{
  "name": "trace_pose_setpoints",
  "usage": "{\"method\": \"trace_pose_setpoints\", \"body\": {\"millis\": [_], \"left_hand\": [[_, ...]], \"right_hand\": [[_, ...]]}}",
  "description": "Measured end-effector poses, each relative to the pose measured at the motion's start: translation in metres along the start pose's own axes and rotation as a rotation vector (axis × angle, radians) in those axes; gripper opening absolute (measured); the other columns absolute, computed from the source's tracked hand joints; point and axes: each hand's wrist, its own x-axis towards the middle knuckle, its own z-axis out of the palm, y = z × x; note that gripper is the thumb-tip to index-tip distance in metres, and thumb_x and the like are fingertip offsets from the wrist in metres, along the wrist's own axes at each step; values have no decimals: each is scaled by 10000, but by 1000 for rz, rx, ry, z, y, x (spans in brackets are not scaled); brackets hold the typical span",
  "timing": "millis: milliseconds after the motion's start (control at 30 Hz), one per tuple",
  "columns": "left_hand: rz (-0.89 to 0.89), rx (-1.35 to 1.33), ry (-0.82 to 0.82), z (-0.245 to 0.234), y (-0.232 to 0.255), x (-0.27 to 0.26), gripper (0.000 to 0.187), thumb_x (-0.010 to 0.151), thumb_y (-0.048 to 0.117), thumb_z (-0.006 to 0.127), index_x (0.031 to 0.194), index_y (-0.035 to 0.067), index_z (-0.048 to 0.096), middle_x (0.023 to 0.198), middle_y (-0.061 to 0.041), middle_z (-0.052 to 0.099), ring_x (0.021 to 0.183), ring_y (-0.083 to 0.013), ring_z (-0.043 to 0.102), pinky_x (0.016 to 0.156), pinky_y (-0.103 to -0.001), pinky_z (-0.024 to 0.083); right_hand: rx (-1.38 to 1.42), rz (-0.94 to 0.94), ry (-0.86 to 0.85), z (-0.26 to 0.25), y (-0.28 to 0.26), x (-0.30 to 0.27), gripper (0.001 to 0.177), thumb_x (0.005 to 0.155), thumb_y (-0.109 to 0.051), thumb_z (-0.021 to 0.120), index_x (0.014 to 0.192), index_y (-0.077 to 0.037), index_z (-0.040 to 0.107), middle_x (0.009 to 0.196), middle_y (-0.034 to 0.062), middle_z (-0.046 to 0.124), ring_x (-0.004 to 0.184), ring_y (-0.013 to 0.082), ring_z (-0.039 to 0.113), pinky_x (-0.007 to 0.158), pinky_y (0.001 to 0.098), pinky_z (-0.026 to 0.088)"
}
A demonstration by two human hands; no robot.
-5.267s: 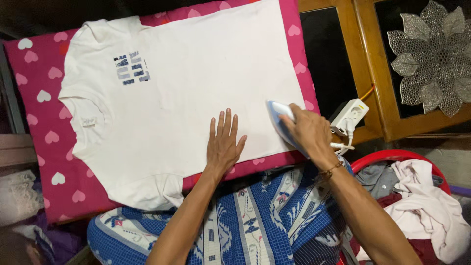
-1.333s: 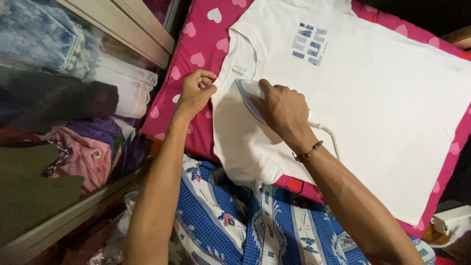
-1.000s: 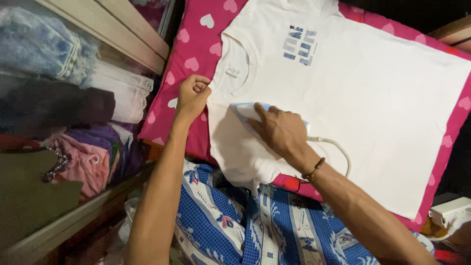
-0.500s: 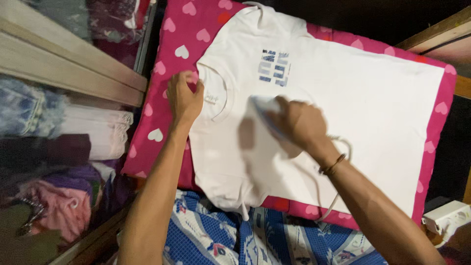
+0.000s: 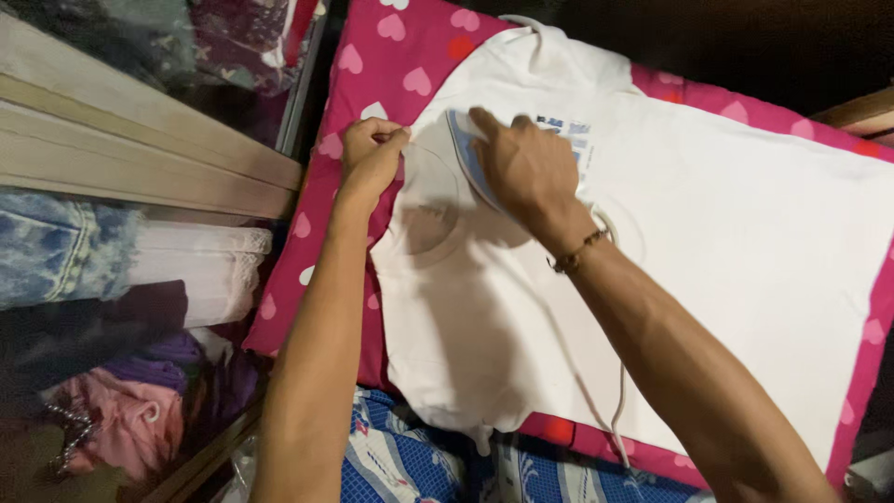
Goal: The person irons a white t-shirt on a pink heart-patterned ironing board. They smooth the fabric, use a blue electric iron to press the sleeves and body, and flip the shirt to iron the other side. The person adjusts the shirt's position multiple times to ensure all areas are pressed.
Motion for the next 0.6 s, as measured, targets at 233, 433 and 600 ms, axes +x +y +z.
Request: {"method": "trace_pose_setpoints", "body": {"millis": [233,433,600], "left_hand": [[-9,-28,-1,-3,-5,-3,165,864,160,800,877,-2,773,775,-28,685,719,-101,606,669,-263,496],[12,-75,-21,-4,5,-7,165,855,153,797,863,-9,765,785,-22,690,732,-104,624,685,-264,511],[7,-27,-21,-8,3,-7,175,865,134,805,883,-34,758,823,-50,673,757,-121,616,695,-276,490]], "right_hand": [[38,16,-155,-10,-6,0,397,992,-345,628,1365,-210,651,764,210,693,664,402,682,606,513,539],[-48,-30,-66,-5,-21,0,409,968,-375,656,1338,-201,658,795,201,699,630,391,686,553,500,540],[6,-47,-64,3,-33,30,381,987,-361,642,1337,-211,660,793,194,712,649,395,685,572,504,535]]}}
